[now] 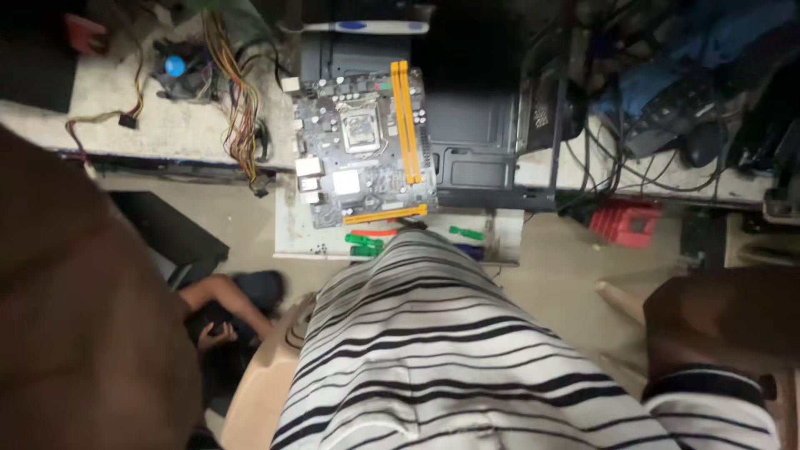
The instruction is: The person holds a computer motherboard and uses a toothbrush to scrub various components, including the yellow RAM slots, the CPU socket area, and the rear I/O ports. The person rotates the board to access different sections while continuing to brush the surface.
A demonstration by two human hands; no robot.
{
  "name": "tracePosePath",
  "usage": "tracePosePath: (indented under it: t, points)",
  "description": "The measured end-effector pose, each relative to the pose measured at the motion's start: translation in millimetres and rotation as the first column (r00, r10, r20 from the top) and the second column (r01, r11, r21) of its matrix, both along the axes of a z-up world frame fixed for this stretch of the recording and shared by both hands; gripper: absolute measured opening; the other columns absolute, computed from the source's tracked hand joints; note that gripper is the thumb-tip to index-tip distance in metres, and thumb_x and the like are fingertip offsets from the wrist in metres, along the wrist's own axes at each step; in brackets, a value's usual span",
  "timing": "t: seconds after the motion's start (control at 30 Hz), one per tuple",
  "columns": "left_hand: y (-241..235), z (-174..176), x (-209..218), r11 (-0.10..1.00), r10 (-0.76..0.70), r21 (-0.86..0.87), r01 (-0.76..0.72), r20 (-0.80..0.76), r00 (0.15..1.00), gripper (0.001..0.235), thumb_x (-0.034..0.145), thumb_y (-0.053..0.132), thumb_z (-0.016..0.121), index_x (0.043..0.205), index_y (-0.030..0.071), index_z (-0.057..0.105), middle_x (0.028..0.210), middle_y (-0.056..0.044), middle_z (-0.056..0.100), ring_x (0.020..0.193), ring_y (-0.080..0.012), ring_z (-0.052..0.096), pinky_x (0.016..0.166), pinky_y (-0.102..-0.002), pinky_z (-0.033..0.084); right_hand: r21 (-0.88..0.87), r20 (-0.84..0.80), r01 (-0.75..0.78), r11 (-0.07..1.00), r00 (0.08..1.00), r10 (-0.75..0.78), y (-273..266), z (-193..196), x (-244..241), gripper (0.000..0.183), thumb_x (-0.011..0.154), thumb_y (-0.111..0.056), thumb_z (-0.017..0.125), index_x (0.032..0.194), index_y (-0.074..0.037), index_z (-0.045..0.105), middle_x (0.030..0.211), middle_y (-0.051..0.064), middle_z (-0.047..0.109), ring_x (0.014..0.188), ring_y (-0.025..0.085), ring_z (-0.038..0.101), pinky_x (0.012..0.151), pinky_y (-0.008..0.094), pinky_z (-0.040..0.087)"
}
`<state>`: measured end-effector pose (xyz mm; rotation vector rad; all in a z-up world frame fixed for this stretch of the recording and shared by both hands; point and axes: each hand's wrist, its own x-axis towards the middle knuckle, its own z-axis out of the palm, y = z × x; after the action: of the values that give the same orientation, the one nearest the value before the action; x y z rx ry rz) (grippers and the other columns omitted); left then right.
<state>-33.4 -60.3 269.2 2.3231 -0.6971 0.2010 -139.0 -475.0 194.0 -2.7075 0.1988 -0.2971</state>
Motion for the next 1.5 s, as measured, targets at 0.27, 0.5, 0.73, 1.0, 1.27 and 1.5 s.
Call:
tracePosePath:
  t: [0.27, 0.5, 0.73, 1.0, 1.27, 1.5]
  points:
    - [11, -13, 2, 0.999, 0.040, -0.014, -0.040, -0.038, 0.999, 0.028, 0.103, 0.018, 0.075, 0.124, 0.002, 0.065, 0.110, -0.005, 0.065, 0.103, -0.0129, 0.057, 0.094, -0.029, 0.045, 0.022, -0.009, -0.037, 0.999, 0.999, 0.037, 14, -13, 2, 0.031, 0.102, -0.029, 0.082, 0.115, -0.003, 0.072, 0.104, 0.010, 0.074, 0.094, 0.024, 0.072, 0.083, 0.039, 0.056]
    - [4, -19, -15, 0.994, 0.053, -0.093, -0.060, -0.069, 0.996, 0.031, 0.102, 0.017, 0.074, 0.126, 0.001, 0.063, 0.114, -0.006, 0.064, 0.108, -0.0137, 0.058, 0.099, -0.029, 0.046, 0.017, -0.033, -0.063, 0.998, 0.997, 0.064, 6, -19, 1, 0.033, 0.101, -0.032, 0.081, 0.113, -0.002, 0.072, 0.101, 0.011, 0.074, 0.091, 0.025, 0.071, 0.081, 0.039, 0.055]
    - [-10, -15, -24, 0.984, 0.008, -0.178, -0.020, -0.067, 0.998, 0.034, 0.101, 0.017, 0.074, 0.128, 0.001, 0.062, 0.119, -0.006, 0.064, 0.113, -0.0145, 0.058, 0.104, -0.030, 0.046, 0.000, -0.031, -0.058, 0.998, 0.998, 0.058, 9, 11, 13, 0.035, 0.101, -0.034, 0.081, 0.112, -0.002, 0.072, 0.099, 0.011, 0.073, 0.088, 0.026, 0.071, 0.078, 0.040, 0.055]
    - [-12, 7, -33, 0.951, -0.024, -0.310, 0.011, -0.040, 0.999, 0.037, 0.100, 0.017, 0.073, 0.130, 0.000, 0.060, 0.125, -0.007, 0.064, 0.120, -0.0155, 0.059, 0.109, -0.030, 0.046, 0.037, 0.209, -0.241, 0.970, 0.951, 0.229, 52, 35, 107, 0.038, 0.100, -0.036, 0.081, 0.111, -0.001, 0.072, 0.096, 0.012, 0.073, 0.085, 0.027, 0.070, 0.075, 0.041, 0.054]
    - [45, -16, -31, 0.749, 0.213, -0.638, -0.179, -0.024, 0.977, 0.040, 0.099, 0.017, 0.073, 0.133, -0.001, 0.059, 0.130, -0.008, 0.063, 0.126, -0.0165, 0.060, 0.115, -0.030, 0.047, 0.197, 0.114, -0.635, 0.747, 0.771, 0.626, 228, -43, 273, 0.041, 0.099, -0.039, 0.081, 0.110, 0.000, 0.072, 0.093, 0.013, 0.072, 0.082, 0.028, 0.070, 0.072, 0.042, 0.053]
    - [47, -187, -22, 0.484, 0.526, -0.462, -0.743, -0.524, 0.669, 0.053, 0.090, 0.022, 0.079, 0.134, 0.002, 0.056, 0.122, -0.009, 0.064, 0.096, -0.0140, 0.061, 0.081, -0.030, 0.051, 0.043, 0.009, -0.791, 0.610, 0.611, 0.792, 261, -133, 318, 0.030, 0.080, -0.022, 0.080, 0.100, -0.004, 0.068, 0.098, 0.013, 0.065, 0.099, 0.034, 0.063, 0.087, 0.051, 0.038]
